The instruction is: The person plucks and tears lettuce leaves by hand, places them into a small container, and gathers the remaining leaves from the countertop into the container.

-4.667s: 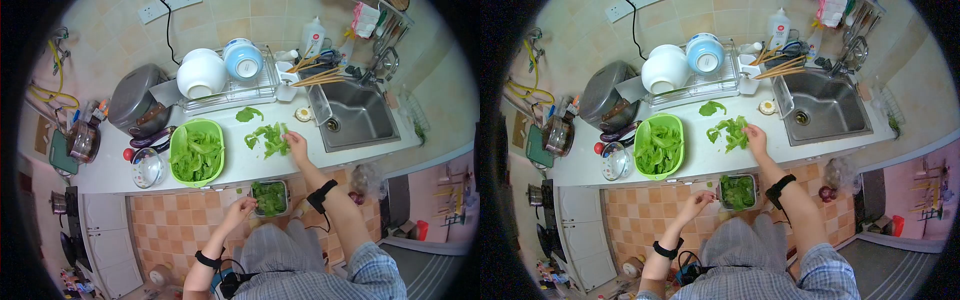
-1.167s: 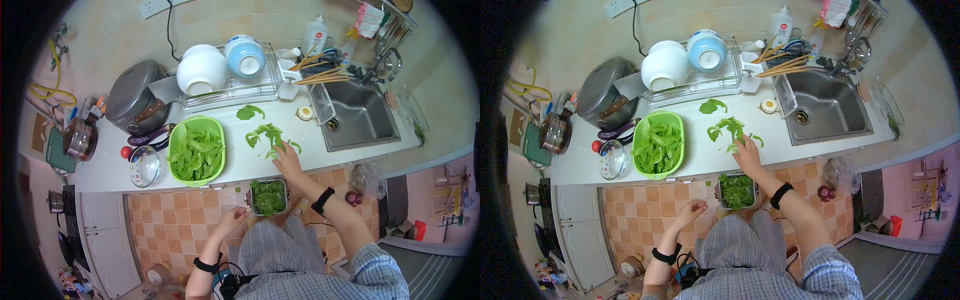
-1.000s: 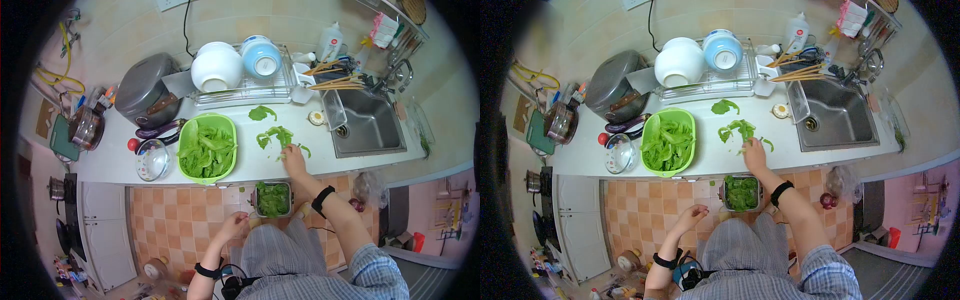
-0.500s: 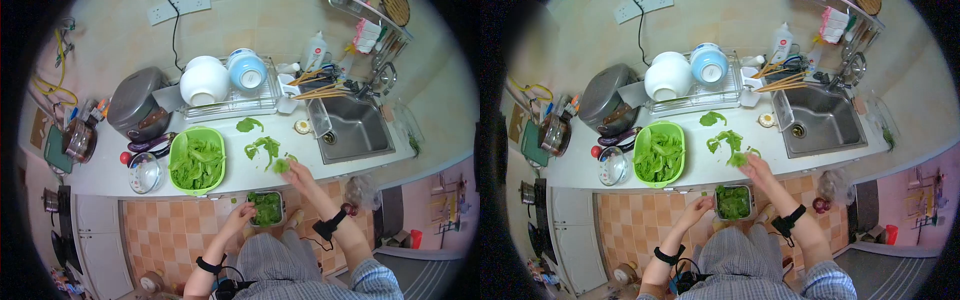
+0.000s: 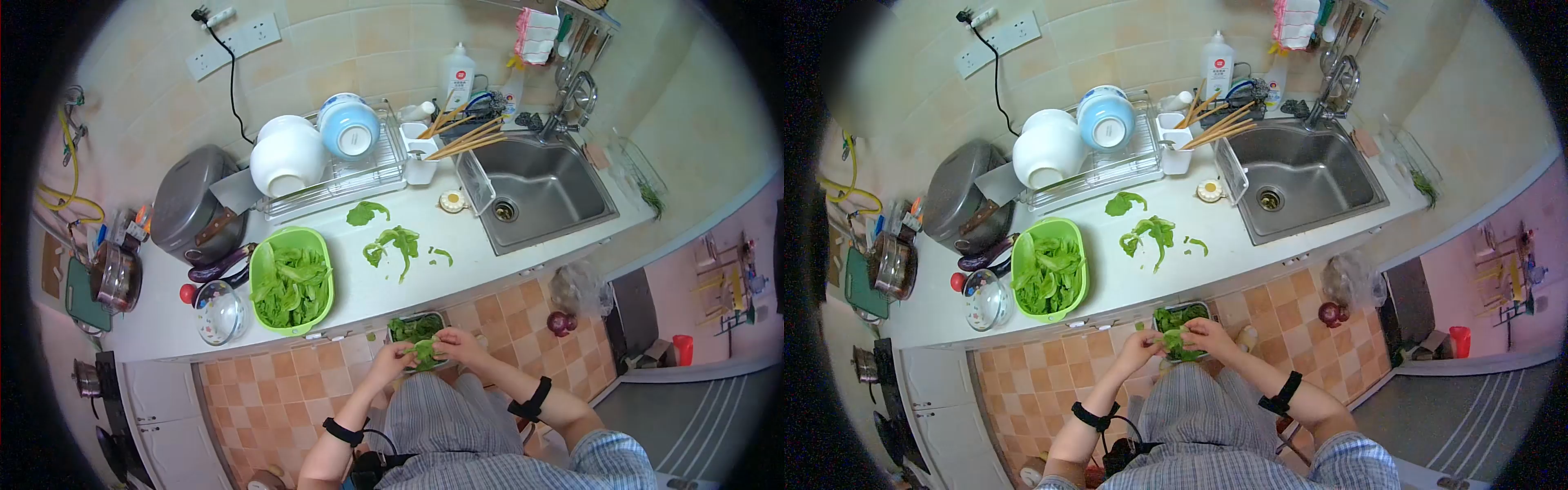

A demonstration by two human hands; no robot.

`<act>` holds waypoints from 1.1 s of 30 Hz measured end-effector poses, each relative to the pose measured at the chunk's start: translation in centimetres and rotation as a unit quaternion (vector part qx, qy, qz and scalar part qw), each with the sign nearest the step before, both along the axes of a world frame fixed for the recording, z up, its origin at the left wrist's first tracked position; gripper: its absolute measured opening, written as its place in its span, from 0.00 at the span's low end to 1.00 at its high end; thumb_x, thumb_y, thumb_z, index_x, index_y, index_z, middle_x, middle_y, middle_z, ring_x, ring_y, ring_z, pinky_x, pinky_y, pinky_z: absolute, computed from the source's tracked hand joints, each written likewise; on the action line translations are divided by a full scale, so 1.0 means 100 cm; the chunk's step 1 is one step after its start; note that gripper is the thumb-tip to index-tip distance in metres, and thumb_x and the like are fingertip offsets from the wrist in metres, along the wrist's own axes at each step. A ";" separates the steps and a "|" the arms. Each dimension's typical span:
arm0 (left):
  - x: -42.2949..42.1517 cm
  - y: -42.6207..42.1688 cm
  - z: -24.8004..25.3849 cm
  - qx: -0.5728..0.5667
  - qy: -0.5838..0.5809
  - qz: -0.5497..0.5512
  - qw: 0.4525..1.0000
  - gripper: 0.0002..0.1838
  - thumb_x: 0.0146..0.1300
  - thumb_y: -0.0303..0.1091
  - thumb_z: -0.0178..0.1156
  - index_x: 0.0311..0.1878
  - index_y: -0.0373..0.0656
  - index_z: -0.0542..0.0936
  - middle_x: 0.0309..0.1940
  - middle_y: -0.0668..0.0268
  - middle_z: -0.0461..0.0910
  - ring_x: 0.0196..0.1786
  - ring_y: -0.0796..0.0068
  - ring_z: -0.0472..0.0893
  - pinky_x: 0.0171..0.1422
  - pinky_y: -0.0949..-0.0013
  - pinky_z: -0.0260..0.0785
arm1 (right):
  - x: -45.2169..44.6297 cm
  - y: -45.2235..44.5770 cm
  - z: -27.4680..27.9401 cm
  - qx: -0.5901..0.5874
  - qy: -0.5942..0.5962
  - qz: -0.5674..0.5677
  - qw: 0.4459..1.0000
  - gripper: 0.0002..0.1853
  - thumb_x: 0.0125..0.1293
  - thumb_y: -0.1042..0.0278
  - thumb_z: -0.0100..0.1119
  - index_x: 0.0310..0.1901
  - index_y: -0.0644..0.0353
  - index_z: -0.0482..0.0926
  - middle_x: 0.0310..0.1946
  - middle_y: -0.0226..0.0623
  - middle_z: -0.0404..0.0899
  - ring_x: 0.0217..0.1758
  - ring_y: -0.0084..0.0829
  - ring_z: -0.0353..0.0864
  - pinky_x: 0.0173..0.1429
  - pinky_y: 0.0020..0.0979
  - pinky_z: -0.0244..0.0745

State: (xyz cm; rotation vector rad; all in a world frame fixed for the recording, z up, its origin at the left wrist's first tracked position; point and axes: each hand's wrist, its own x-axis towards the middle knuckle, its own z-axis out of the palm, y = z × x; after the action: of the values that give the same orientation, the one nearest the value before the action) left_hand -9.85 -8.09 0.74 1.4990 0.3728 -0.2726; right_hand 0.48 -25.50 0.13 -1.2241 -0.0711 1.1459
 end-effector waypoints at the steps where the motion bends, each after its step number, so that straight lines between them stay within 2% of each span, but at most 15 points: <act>1: -0.001 -0.001 -0.001 0.001 0.000 -0.002 1.000 0.09 0.58 0.24 0.52 0.41 0.31 0.73 0.29 0.62 0.77 0.30 0.75 0.79 0.36 0.76 0.71 | 0.000 -0.002 -0.001 -0.007 -0.028 0.009 1.000 0.14 0.58 0.72 0.56 0.44 0.66 0.68 0.39 0.37 0.73 0.41 0.26 0.75 0.43 0.27 0.76; 4: -0.004 -0.003 0.001 0.018 -0.006 -0.027 0.999 0.09 0.57 0.24 0.53 0.40 0.32 0.74 0.30 0.64 0.77 0.32 0.77 0.78 0.37 0.76 0.70 | -0.001 -0.006 -0.001 -0.022 -0.066 0.026 0.997 0.14 0.57 0.71 0.56 0.43 0.66 0.68 0.38 0.37 0.74 0.39 0.25 0.75 0.41 0.26 0.76; 6: -0.005 -0.004 0.004 0.111 0.010 -0.081 0.990 0.08 0.56 0.25 0.54 0.40 0.35 0.75 0.30 0.66 0.77 0.33 0.80 0.76 0.38 0.77 0.68 | -0.004 -0.006 -0.001 -0.030 -0.076 0.030 0.996 0.14 0.57 0.71 0.56 0.43 0.67 0.68 0.37 0.37 0.75 0.38 0.24 0.75 0.39 0.25 0.76; 9: -0.010 -0.004 0.001 0.089 0.009 -0.086 0.992 0.08 0.55 0.25 0.55 0.39 0.37 0.76 0.29 0.67 0.77 0.33 0.82 0.74 0.38 0.77 0.67 | -0.004 -0.009 0.001 -0.035 -0.035 0.045 0.998 0.13 0.57 0.71 0.56 0.43 0.66 0.69 0.37 0.36 0.75 0.36 0.23 0.75 0.37 0.24 0.75; 11: -0.012 -0.006 0.005 0.086 -0.004 -0.076 0.993 0.08 0.55 0.25 0.55 0.39 0.36 0.76 0.29 0.67 0.77 0.32 0.82 0.74 0.38 0.77 0.67 | -0.003 -0.009 0.006 -0.029 -0.072 0.092 0.993 0.13 0.58 0.70 0.56 0.43 0.66 0.69 0.37 0.35 0.75 0.36 0.22 0.75 0.37 0.23 0.74; 16: -0.014 -0.004 -0.001 0.104 0.030 -0.094 0.990 0.12 0.56 0.26 0.55 0.44 0.38 0.74 0.31 0.66 0.77 0.34 0.81 0.74 0.40 0.76 0.67 | -0.008 -0.005 -0.018 0.014 -0.145 0.073 0.987 0.13 0.58 0.69 0.55 0.43 0.65 0.70 0.36 0.34 0.75 0.41 0.19 0.73 0.43 0.21 0.70; 18: -0.016 -0.004 -0.005 0.067 -0.009 -0.076 0.995 0.22 0.55 0.29 0.57 0.54 0.39 0.67 0.38 0.62 0.77 0.40 0.75 0.75 0.42 0.74 0.68 | -0.011 -0.002 -0.020 0.048 -0.172 0.059 0.982 0.13 0.59 0.69 0.55 0.43 0.65 0.70 0.36 0.34 0.75 0.41 0.20 0.73 0.45 0.21 0.69; 19: -0.017 -0.002 -0.007 0.065 -0.008 -0.078 0.995 0.22 0.55 0.29 0.57 0.54 0.39 0.67 0.38 0.62 0.77 0.40 0.75 0.75 0.42 0.74 0.68 | -0.010 0.001 -0.010 0.025 -0.204 0.090 0.975 0.12 0.59 0.69 0.54 0.43 0.65 0.70 0.37 0.34 0.75 0.42 0.20 0.73 0.47 0.21 0.69; 21: -0.021 -0.003 -0.013 0.064 -0.009 -0.082 0.995 0.30 0.54 0.31 0.59 0.60 0.40 0.61 0.50 0.59 0.71 0.48 0.70 0.73 0.48 0.72 0.67 | -0.012 0.004 -0.008 -0.001 -0.228 0.119 0.966 0.13 0.60 0.68 0.53 0.44 0.64 0.71 0.38 0.34 0.75 0.43 0.21 0.73 0.48 0.22 0.68; 22: -0.021 -0.004 -0.013 0.063 -0.008 -0.083 0.995 0.30 0.54 0.31 0.59 0.60 0.40 0.61 0.50 0.59 0.71 0.48 0.70 0.73 0.48 0.72 0.67 | -0.010 0.007 -0.012 -0.022 -0.267 0.135 0.954 0.13 0.60 0.67 0.53 0.44 0.64 0.71 0.39 0.35 0.75 0.44 0.23 0.74 0.49 0.23 0.68; 24: -0.018 -0.001 -0.010 0.133 0.029 -0.120 0.983 0.33 0.53 0.33 0.60 0.61 0.40 0.59 0.56 0.56 0.64 0.53 0.66 0.70 0.52 0.70 0.65 | -0.006 0.011 -0.014 -0.040 -0.308 0.151 0.938 0.14 0.60 0.66 0.53 0.45 0.63 0.72 0.40 0.35 0.75 0.45 0.25 0.74 0.50 0.24 0.67; 28: -0.019 0.000 -0.022 0.154 0.020 -0.084 0.984 0.31 0.54 0.33 0.59 0.60 0.39 0.59 0.55 0.57 0.65 0.52 0.67 0.72 0.51 0.69 0.66 | 0.002 0.017 -0.034 -0.079 -0.322 0.170 0.928 0.15 0.58 0.64 0.54 0.45 0.63 0.73 0.42 0.38 0.76 0.47 0.29 0.74 0.51 0.27 0.67; 30: -0.018 0.003 -0.024 0.019 0.041 -0.040 0.998 0.27 0.55 0.32 0.57 0.58 0.39 0.63 0.52 0.58 0.69 0.48 0.69 0.74 0.47 0.70 0.68 | 0.004 0.018 -0.044 -0.093 -0.318 0.182 0.926 0.16 0.57 0.64 0.55 0.45 0.63 0.73 0.42 0.39 0.76 0.48 0.30 0.73 0.52 0.27 0.66; 31: -0.018 0.003 -0.025 0.021 0.039 -0.037 0.998 0.27 0.55 0.32 0.57 0.58 0.39 0.63 0.52 0.58 0.69 0.48 0.69 0.74 0.47 0.70 0.68 | 0.006 0.020 -0.043 -0.119 -0.349 0.195 0.909 0.16 0.57 0.64 0.55 0.45 0.63 0.73 0.41 0.40 0.76 0.47 0.30 0.74 0.52 0.28 0.66; 33: -0.018 0.004 -0.026 0.052 0.056 -0.036 0.996 0.20 0.59 0.29 0.53 0.55 0.40 0.65 0.45 0.66 0.73 0.46 0.75 0.75 0.42 0.74 0.70 | 0.010 0.024 -0.046 -0.142 -0.384 0.209 0.888 0.16 0.57 0.63 0.55 0.44 0.63 0.74 0.41 0.40 0.76 0.47 0.30 0.74 0.52 0.28 0.66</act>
State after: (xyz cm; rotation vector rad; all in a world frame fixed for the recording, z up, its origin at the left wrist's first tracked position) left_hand -11.64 -7.73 -1.89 1.6054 0.4283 -0.4005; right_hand 1.44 -23.13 -4.48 -1.9379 -0.8260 0.9802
